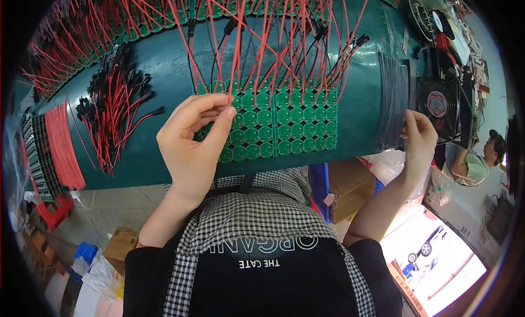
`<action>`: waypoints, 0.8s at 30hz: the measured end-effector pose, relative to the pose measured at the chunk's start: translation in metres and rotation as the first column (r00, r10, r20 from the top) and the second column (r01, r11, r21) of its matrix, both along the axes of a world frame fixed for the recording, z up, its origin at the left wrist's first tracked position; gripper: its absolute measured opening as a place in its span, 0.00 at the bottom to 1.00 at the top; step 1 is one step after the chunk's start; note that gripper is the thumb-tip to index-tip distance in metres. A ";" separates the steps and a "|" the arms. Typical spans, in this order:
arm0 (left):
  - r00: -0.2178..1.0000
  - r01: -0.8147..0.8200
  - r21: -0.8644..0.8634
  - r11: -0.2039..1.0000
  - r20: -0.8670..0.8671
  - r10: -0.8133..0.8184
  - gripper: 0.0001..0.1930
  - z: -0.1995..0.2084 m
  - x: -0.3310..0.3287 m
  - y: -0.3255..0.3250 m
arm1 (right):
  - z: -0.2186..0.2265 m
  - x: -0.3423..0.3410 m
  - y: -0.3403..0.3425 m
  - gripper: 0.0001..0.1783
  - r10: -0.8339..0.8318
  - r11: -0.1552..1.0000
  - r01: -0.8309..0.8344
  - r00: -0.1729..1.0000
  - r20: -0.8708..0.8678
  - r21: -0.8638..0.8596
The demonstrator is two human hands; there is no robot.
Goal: The person inserts red and black wires into printed circuit board components by hand.
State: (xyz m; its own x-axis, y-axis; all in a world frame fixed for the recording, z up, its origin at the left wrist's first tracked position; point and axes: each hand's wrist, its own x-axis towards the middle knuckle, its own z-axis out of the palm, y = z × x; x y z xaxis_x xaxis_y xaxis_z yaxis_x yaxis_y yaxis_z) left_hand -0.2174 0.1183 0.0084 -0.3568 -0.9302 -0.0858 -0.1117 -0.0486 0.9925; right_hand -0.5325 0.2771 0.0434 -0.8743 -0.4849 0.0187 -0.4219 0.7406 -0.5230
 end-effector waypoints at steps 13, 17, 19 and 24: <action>1.000 -0.020 -0.082 0.996 0.019 0.021 0.04 -0.007 -0.001 -0.001 | -0.046 0.061 -0.021 0.03 0.171 0.746 -0.055 0.979 0.110 -0.664; 1.000 -0.011 -0.101 0.995 0.027 0.014 0.04 -0.007 -0.005 0.001 | -0.027 0.094 -0.034 0.02 0.272 0.684 -0.131 0.959 0.084 -0.718; 1.000 0.006 -0.096 0.995 0.016 -0.004 0.04 -0.007 -0.008 -0.001 | -0.018 0.096 -0.040 0.03 0.328 0.647 -0.169 0.942 0.072 -0.743; 0.994 -0.025 -0.130 0.991 0.103 0.038 0.04 -0.005 0.001 0.000 | 0.019 0.022 -0.017 0.06 0.122 0.939 -0.038 0.966 0.226 -0.342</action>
State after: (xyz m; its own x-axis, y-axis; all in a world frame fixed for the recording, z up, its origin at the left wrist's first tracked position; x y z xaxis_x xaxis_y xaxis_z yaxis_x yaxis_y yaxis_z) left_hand -0.2163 0.1179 0.0039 -0.3223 -0.9466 -0.0002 -0.2161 0.0734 0.9736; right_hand -0.5103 0.2596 0.0622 -0.8312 -0.5558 -0.0148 -0.3035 0.4757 -0.8256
